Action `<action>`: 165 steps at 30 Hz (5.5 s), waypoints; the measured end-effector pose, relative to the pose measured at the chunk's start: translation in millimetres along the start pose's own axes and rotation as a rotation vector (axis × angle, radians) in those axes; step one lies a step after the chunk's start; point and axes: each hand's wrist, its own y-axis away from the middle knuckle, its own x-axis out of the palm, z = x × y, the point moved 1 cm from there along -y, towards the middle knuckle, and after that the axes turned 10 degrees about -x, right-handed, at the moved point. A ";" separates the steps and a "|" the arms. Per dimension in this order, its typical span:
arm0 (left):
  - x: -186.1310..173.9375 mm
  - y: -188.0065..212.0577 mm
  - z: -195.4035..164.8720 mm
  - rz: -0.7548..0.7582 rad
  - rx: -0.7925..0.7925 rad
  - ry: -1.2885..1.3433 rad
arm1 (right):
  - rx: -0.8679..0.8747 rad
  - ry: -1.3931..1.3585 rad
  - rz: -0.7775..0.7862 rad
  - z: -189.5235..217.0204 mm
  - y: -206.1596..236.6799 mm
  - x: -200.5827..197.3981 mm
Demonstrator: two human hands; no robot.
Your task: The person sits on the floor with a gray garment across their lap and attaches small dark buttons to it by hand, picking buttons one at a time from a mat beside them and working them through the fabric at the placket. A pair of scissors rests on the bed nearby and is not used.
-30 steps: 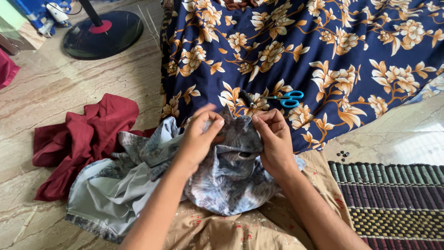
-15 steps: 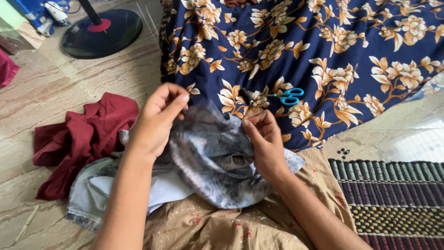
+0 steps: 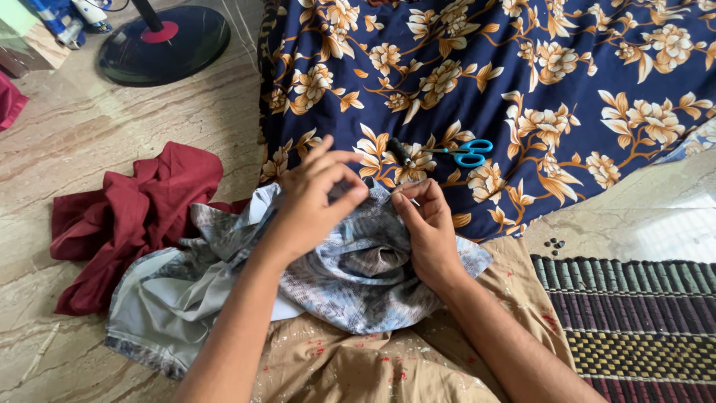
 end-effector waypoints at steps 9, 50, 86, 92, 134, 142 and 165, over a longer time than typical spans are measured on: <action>4.8 0.1 -10.2 -0.003 0.012 0.000 | 0.027 -0.059 0.006 6.1 1.8 4.8; 25.3 -10.1 1.9 0.158 -0.447 0.601 | -0.030 -0.092 0.009 16.0 3.4 3.9; 23.4 -0.3 -17.9 0.027 -0.232 0.183 | 0.259 -0.292 -0.048 6.9 -7.8 -8.9; 22.5 -0.6 -18.5 0.002 -0.200 0.198 | 0.237 -0.288 -0.047 8.7 -9.1 -7.6; 27.4 -0.3 -15.2 0.166 -0.527 0.749 | 0.249 -0.209 0.200 3.3 -30.7 -39.5; 30.7 -1.3 -11.2 0.175 -0.515 0.766 | 0.247 -0.224 0.226 4.0 -31.1 -39.9; -2.2 27.6 -52.0 -0.212 0.467 -0.249 | 0.078 -0.107 0.366 15.5 -29.6 -38.8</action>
